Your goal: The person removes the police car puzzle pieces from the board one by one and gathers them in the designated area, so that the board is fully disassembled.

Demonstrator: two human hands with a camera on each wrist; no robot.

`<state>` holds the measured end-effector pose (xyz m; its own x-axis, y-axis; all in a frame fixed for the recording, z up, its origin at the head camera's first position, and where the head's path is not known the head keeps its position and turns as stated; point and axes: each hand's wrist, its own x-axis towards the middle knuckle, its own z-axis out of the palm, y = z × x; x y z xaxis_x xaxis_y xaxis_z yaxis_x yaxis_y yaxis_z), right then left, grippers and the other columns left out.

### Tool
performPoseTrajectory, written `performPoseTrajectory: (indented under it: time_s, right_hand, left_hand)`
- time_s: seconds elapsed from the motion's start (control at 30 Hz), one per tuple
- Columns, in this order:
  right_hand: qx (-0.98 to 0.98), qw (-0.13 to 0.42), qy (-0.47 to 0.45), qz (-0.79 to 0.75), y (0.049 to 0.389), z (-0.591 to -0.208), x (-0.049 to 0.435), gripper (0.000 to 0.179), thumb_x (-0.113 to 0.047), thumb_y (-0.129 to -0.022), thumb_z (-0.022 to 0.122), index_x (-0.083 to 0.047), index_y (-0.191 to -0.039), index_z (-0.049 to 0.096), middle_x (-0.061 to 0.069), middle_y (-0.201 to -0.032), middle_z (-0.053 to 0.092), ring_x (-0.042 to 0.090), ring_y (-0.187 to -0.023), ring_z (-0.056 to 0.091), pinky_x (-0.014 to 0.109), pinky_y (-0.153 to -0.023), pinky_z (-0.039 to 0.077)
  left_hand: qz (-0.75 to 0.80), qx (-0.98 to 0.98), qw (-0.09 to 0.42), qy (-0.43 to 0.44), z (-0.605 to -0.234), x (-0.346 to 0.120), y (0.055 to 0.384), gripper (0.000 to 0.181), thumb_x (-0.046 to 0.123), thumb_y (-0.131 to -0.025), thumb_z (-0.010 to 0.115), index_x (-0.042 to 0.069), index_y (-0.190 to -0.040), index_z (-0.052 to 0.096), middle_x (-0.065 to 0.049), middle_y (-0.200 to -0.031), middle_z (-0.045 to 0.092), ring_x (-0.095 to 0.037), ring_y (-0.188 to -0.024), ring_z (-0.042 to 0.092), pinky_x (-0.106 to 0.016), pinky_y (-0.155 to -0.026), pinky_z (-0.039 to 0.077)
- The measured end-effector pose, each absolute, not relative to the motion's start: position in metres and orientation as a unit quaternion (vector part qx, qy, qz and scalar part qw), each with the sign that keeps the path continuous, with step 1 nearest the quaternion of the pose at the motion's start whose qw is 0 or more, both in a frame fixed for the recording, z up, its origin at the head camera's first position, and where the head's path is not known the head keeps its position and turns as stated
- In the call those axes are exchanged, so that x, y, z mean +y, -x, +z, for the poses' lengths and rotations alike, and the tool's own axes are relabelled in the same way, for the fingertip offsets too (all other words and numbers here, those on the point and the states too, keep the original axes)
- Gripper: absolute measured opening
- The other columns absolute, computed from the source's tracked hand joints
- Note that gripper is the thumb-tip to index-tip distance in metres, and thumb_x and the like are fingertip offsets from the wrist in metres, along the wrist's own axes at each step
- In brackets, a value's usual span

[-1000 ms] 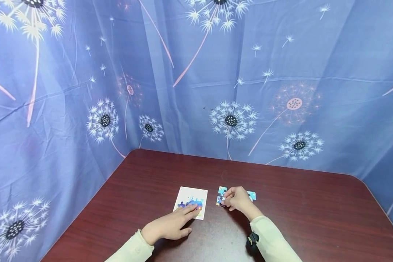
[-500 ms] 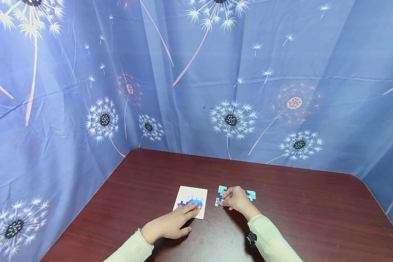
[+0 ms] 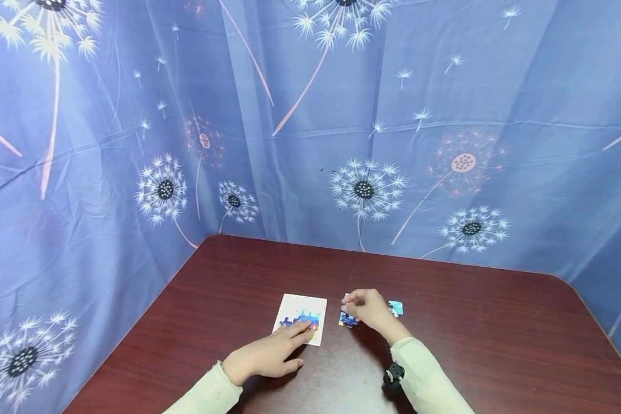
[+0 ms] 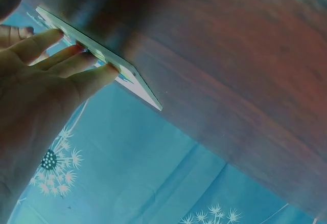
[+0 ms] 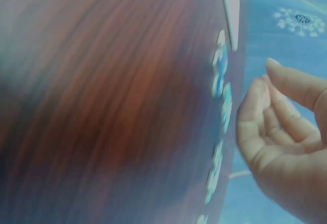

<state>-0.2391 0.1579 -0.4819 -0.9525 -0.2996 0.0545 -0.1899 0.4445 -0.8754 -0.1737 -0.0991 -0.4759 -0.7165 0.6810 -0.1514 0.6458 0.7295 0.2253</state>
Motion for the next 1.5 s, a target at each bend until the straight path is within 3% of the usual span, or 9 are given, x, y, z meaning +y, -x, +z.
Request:
performPoseTrajectory:
  time_s: [0.1,0.3,0.4,0.57,1.03,1.23,1.5]
  right_hand:
    - [0.833,0.064,0.197,-0.514,0.244,-0.485,0.143,0.015,-0.003,-0.088,0.066,0.006,-0.099,0.07,0.015,-0.087,0.069,0.015,-0.068,0.061,0.027,-0.059,0.053]
    - [0.822,0.109,0.245,-0.503,0.247,-0.489,0.116,0.015,0.004,-0.089,0.061,0.008,-0.1,0.07,0.018,-0.085,0.07,0.015,-0.056,0.056,0.025,-0.049,0.048]
    - [0.841,0.092,0.254,-0.469,0.247,-0.491,0.108,0.014,0.006,-0.086,0.062,0.007,-0.097,0.071,0.015,-0.087,0.071,0.015,-0.064,0.06,0.024,-0.054,0.05]
    - [0.862,0.066,0.255,-0.432,0.246,-0.488,0.103,0.013,0.004,-0.084,0.065,0.003,-0.094,0.073,0.011,-0.088,0.072,0.015,-0.076,0.064,0.025,-0.065,0.05]
    - [0.864,0.076,0.248,-0.431,0.247,-0.483,0.097,0.011,0.004,-0.085,0.064,0.003,-0.092,0.073,0.011,-0.086,0.072,0.013,-0.076,0.062,0.027,-0.067,0.051]
    - [0.86,0.08,0.256,-0.433,0.253,-0.485,0.09,0.014,0.004,-0.087,0.063,0.003,-0.098,0.072,0.011,-0.09,0.071,0.016,-0.079,0.064,0.03,-0.07,0.055]
    - [0.867,0.108,0.232,-0.428,0.258,-0.49,0.081,0.024,0.0,-0.079,0.075,0.003,-0.102,0.07,0.004,-0.083,0.065,0.011,-0.074,0.057,0.027,-0.068,0.052]
  left_hand:
    - [0.078,0.922,0.109,-0.363,-0.476,-0.1,0.174,0.061,0.03,-0.094,0.058,0.009,-0.148,0.038,-0.009,-0.155,0.03,-0.023,-0.142,0.029,-0.05,-0.11,0.032]
    - [0.07,0.914,0.098,-0.389,-0.478,-0.099,0.174,0.06,0.03,-0.096,0.056,0.007,-0.148,0.038,-0.009,-0.156,0.029,-0.024,-0.143,0.026,-0.051,-0.11,0.032]
    - [0.06,0.911,0.09,-0.399,-0.478,-0.099,0.174,0.06,0.03,-0.096,0.055,0.006,-0.148,0.037,-0.009,-0.156,0.029,-0.024,-0.143,0.025,-0.049,-0.111,0.031]
    - [0.038,0.911,0.069,-0.405,-0.48,-0.101,0.172,0.06,0.032,-0.097,0.054,0.007,-0.148,0.036,-0.01,-0.155,0.029,-0.026,-0.143,0.025,-0.048,-0.112,0.029]
    - [0.039,0.915,0.05,-0.398,-0.478,-0.103,0.162,0.058,0.032,-0.096,0.055,0.01,-0.147,0.04,-0.014,-0.153,0.033,-0.025,-0.141,0.03,-0.047,-0.109,0.035]
    - [0.033,0.916,0.034,-0.398,-0.48,-0.103,0.16,0.056,0.032,-0.095,0.055,0.007,-0.144,0.044,-0.014,-0.151,0.037,-0.024,-0.14,0.033,-0.043,-0.107,0.038]
    - [0.028,0.913,0.026,-0.405,-0.479,-0.104,0.159,0.055,0.032,-0.094,0.057,0.004,-0.141,0.047,-0.016,-0.149,0.039,-0.025,-0.138,0.037,-0.043,-0.106,0.04]
